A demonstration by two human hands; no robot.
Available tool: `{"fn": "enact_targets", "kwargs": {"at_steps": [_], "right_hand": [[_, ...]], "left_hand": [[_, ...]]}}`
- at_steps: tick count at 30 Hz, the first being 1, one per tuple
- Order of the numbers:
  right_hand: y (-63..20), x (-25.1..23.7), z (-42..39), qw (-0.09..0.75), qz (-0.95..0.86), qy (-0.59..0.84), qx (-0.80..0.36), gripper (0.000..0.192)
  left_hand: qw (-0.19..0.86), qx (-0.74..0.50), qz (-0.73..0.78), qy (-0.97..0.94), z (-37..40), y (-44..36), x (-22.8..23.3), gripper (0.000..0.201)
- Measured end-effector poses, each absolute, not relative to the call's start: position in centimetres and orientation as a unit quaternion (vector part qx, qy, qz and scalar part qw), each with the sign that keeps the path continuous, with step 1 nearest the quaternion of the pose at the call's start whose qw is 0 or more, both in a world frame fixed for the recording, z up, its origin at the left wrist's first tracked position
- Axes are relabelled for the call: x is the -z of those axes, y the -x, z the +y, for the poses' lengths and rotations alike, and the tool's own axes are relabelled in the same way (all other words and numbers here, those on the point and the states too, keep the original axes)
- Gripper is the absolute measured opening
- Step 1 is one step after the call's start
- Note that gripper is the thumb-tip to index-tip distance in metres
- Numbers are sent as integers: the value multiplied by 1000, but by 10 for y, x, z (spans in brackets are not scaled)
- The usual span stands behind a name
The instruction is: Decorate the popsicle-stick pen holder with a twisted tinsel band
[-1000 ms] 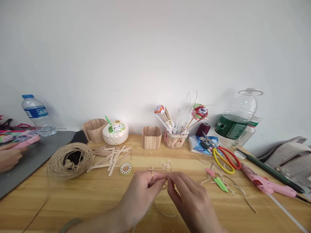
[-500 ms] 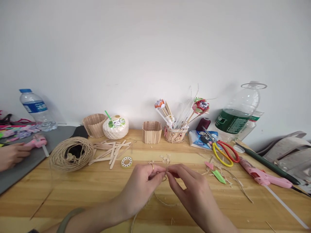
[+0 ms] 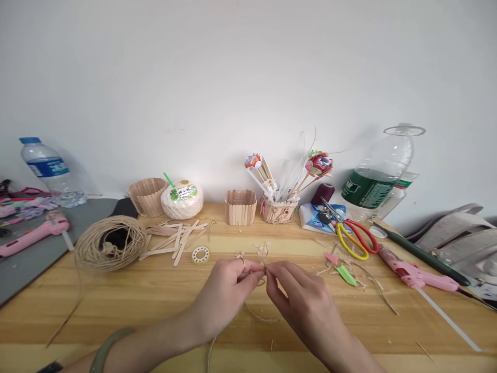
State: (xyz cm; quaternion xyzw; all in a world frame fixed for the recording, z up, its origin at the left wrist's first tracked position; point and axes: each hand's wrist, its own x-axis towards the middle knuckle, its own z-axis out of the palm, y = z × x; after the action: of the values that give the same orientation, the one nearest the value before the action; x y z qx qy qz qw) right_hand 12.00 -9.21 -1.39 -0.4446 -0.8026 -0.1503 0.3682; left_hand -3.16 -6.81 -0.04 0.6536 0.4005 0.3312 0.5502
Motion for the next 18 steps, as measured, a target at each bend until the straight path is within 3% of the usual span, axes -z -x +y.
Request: {"fn": "enact_targets", "kwargs": {"at_steps": [9,13,18], "right_hand": [[-125,13,-88,406,-778,454,155,19],[-147,6,-79,418,-711,540,164,16],[-157,1,-84,394,-715,575,61,34]], "left_hand": [[537,-322,412,-662,-70,35,-2,23],[521,-307,444,-660,-70,42,-4,24],[559,-313,452,-620,-66,46,-3,28]]}}
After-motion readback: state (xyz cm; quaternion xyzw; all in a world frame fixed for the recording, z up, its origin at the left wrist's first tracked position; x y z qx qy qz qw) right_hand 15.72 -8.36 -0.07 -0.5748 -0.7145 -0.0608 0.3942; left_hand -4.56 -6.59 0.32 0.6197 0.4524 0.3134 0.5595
